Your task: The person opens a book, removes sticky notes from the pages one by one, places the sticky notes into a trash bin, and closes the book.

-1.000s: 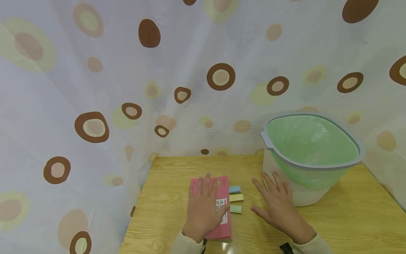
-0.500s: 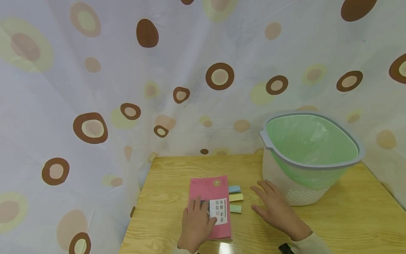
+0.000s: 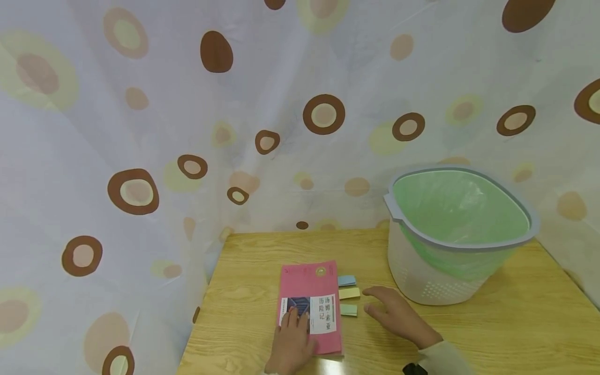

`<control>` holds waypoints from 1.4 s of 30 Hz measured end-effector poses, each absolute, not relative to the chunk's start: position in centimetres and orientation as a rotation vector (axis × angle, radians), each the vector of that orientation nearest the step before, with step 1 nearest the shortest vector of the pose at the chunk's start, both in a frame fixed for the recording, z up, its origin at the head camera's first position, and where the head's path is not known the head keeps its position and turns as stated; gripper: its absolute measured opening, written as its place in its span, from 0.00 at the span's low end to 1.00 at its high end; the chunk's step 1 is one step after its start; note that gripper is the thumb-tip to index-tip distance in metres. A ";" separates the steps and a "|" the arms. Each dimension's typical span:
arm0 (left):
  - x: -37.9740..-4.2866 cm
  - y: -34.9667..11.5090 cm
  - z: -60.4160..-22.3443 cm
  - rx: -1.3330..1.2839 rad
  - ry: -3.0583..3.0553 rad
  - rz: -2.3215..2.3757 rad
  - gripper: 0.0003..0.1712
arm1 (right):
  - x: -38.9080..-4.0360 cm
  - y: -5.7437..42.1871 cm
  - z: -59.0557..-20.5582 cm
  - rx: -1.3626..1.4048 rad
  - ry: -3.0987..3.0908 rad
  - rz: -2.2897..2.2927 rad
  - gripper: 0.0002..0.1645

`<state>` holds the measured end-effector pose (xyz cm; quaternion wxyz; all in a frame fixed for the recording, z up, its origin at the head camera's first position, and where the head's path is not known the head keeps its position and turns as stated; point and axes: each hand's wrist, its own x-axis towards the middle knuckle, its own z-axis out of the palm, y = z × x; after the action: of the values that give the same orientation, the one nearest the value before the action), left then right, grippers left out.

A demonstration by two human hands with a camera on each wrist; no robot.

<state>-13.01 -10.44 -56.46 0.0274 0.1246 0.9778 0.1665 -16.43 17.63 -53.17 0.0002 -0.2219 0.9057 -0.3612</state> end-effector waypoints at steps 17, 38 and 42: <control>-13.0 -10.4 -59.6 0.395 3.050 0.415 0.50 | -21.8 13.2 -55.9 -0.324 2.831 -1.275 0.16; -14.0 -9.5 -58.3 0.370 3.055 0.519 0.43 | -26.9 10.0 -58.4 0.087 2.788 -1.271 0.11; -14.2 -9.3 -58.2 0.368 3.042 0.539 0.42 | -26.9 9.7 -57.9 0.143 2.786 -1.225 0.22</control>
<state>-14.16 -9.35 -58.17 0.0154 0.1183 0.9776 0.1732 -26.86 9.75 -57.88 0.0473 0.0469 0.9134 -0.4015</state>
